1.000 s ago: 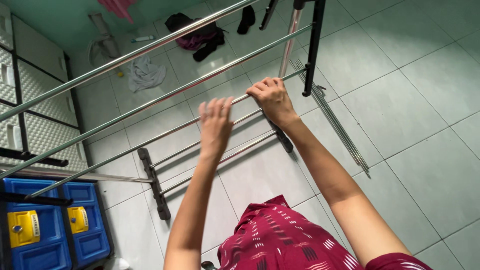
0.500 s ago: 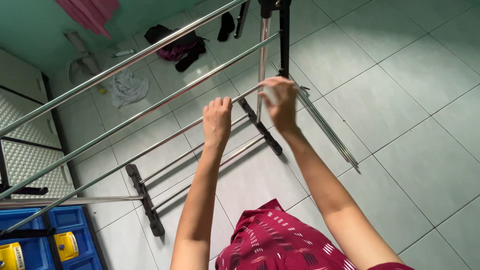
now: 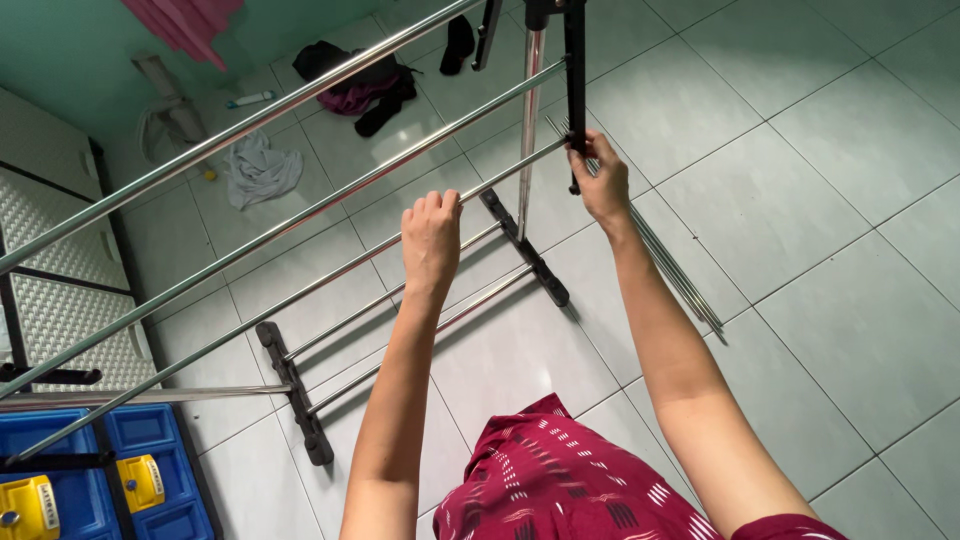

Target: The person assembles a folding metal clothes-drying rack on the tiled floor. They pick up metal bars from the floor, insert the bars into the black plastic end joints of the frame, unfold and reposition the rack, and press bars into place to complete the frame.

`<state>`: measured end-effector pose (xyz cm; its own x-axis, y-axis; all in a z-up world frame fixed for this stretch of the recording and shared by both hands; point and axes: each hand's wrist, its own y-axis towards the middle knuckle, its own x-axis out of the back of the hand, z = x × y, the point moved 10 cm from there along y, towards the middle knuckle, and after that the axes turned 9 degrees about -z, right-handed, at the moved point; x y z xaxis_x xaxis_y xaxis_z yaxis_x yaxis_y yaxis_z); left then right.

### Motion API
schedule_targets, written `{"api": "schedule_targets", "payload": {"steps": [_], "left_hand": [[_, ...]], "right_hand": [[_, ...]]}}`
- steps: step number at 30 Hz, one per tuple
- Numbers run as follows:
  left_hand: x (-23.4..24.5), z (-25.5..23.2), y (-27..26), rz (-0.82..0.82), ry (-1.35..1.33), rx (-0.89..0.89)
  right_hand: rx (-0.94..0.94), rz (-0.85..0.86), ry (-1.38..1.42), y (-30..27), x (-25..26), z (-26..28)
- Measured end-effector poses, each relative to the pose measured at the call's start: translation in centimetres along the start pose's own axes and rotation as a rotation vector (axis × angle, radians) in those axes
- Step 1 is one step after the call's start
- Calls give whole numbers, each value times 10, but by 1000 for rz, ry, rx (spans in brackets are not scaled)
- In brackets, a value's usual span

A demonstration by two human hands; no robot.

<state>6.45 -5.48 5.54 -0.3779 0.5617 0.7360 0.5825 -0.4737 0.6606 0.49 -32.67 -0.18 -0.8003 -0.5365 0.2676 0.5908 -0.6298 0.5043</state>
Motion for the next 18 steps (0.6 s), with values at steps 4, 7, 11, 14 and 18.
{"api": "schedule_targets", "payload": {"steps": [4,7,11,14,18], "left_hand": [[5,-1,-1,-13,-25,-4],[8,-4,0,-20,-10,-13],[12,-5,0,-8,-13,-7],[14,-6,1,-16,-6,-9],[16,-6,0,-24,-7,-9]], "right_hand": [[-45,-18,27,2,1,-7],[-34,-17,32,6,-1,-7],[-56,-9,22,5,-3,-10],[-41,-16,37,5,-2,-9],[-105,1,43,2,-3,-13]]}}
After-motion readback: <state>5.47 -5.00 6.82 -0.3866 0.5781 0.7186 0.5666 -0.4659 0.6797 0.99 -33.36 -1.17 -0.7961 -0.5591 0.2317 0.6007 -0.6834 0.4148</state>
